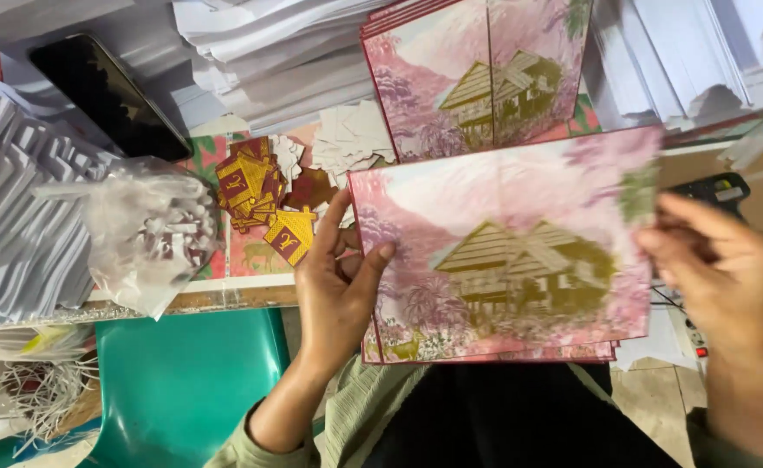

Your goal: Using a hot glue gun to attach decorative house-shaped cutouts to the front of printed cards.

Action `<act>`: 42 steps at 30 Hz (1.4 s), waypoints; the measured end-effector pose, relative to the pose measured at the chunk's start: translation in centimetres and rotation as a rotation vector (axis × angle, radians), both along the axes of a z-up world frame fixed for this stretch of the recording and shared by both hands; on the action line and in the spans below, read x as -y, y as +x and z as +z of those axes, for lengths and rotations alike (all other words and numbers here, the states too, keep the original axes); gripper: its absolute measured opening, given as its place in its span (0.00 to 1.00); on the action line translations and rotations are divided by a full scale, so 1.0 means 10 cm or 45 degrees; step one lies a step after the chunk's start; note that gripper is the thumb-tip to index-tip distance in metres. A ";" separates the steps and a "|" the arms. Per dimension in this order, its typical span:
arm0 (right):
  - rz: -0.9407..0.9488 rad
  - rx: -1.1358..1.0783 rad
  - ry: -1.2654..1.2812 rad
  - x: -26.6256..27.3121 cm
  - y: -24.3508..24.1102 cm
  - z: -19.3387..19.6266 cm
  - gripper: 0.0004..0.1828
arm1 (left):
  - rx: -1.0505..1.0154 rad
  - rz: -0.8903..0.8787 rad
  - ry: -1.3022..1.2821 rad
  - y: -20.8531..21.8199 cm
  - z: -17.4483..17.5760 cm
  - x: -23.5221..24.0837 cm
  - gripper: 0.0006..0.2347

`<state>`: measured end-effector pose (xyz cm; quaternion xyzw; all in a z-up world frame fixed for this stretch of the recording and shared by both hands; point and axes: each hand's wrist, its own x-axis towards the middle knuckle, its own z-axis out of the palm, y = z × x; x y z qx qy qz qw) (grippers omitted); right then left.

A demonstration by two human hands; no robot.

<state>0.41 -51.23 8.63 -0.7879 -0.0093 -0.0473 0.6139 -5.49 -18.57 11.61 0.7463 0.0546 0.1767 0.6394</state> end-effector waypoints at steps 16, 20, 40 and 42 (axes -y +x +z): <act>-0.333 0.396 -1.243 1.30 0.40 -1.30 0.25 | -0.292 0.157 0.543 0.00 -0.34 -0.06 0.22; -0.252 0.178 -0.700 0.91 0.19 -0.76 0.21 | -0.295 0.171 0.236 -0.06 -0.30 0.02 0.19; 0.576 1.130 -0.835 -0.58 0.10 -0.08 0.21 | -0.208 0.177 0.176 -0.06 -0.40 0.04 0.20; 0.598 1.124 -0.828 -0.60 0.15 -0.10 0.22 | -0.232 0.183 0.172 -0.06 -0.40 0.03 0.20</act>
